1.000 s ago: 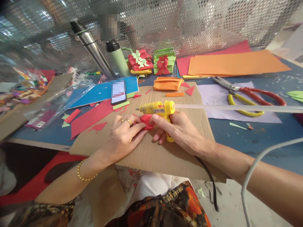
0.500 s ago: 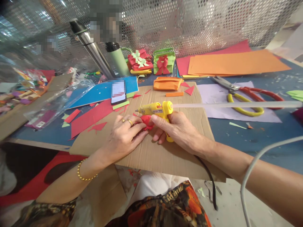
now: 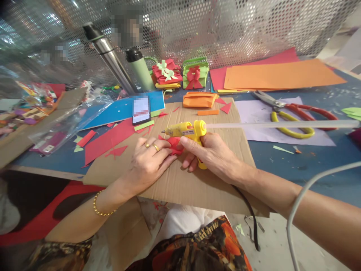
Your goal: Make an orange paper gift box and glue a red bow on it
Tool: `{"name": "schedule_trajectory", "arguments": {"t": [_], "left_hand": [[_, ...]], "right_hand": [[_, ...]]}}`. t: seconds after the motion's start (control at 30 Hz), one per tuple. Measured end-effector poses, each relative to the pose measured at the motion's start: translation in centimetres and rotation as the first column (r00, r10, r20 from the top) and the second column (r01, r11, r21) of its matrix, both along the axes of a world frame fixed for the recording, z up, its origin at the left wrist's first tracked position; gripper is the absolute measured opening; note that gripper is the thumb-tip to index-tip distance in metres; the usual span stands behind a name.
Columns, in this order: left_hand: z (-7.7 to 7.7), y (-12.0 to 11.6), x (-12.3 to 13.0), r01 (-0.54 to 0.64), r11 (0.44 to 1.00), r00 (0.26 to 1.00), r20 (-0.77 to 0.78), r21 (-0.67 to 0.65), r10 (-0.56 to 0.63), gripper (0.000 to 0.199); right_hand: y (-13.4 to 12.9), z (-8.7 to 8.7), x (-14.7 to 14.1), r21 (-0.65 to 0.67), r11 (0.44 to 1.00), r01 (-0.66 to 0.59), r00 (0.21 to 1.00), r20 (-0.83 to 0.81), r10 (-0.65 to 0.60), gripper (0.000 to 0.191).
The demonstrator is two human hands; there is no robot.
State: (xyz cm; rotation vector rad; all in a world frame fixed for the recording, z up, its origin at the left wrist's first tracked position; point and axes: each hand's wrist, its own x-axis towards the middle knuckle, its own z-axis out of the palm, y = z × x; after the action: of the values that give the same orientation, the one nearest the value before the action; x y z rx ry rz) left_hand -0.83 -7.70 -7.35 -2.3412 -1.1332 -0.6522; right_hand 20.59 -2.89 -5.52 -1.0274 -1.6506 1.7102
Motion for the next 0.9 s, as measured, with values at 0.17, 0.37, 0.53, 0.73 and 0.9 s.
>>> {"name": "schedule_trajectory", "arguments": {"t": [0.17, 0.37, 0.53, 0.73, 0.9], "left_hand": [[0.0, 0.1, -0.1, 0.018, 1.000, 0.999, -0.039, 0.022, -0.017, 0.021], [0.4, 0.1, -0.2, 0.053, 0.998, 0.996, -0.076, -0.025, -0.055, 0.024], [0.4, 0.3, -0.3, 0.081, 0.997, 0.992, -0.094, 0.006, -0.080, 0.021], [0.5, 0.5, -0.4, 0.119, 0.993, 0.991, -0.069, 0.021, -0.117, 0.019], [0.6, 0.5, -0.6, 0.099, 0.995, 0.992, -0.070, -0.028, -0.101, 0.024]], "right_hand": [[0.0, 0.0, 0.0, -0.021, 1.000, 0.005, 1.000, -0.010, -0.005, 0.060], [0.1, 0.0, 0.0, -0.005, 1.000, 0.002, 1.000, 0.001, -0.002, 0.065], [0.0, -0.1, 0.0, 0.056, 0.998, 0.028, 1.000, 0.002, -0.028, 0.068], [1.1, 1.4, 2.4, 0.371, 0.926, 0.074, 0.980, 0.146, -0.137, 0.062], [2.3, 1.5, 4.9, 0.422, 0.887, -0.188, 0.925, 0.380, 0.015, 0.056]]}}
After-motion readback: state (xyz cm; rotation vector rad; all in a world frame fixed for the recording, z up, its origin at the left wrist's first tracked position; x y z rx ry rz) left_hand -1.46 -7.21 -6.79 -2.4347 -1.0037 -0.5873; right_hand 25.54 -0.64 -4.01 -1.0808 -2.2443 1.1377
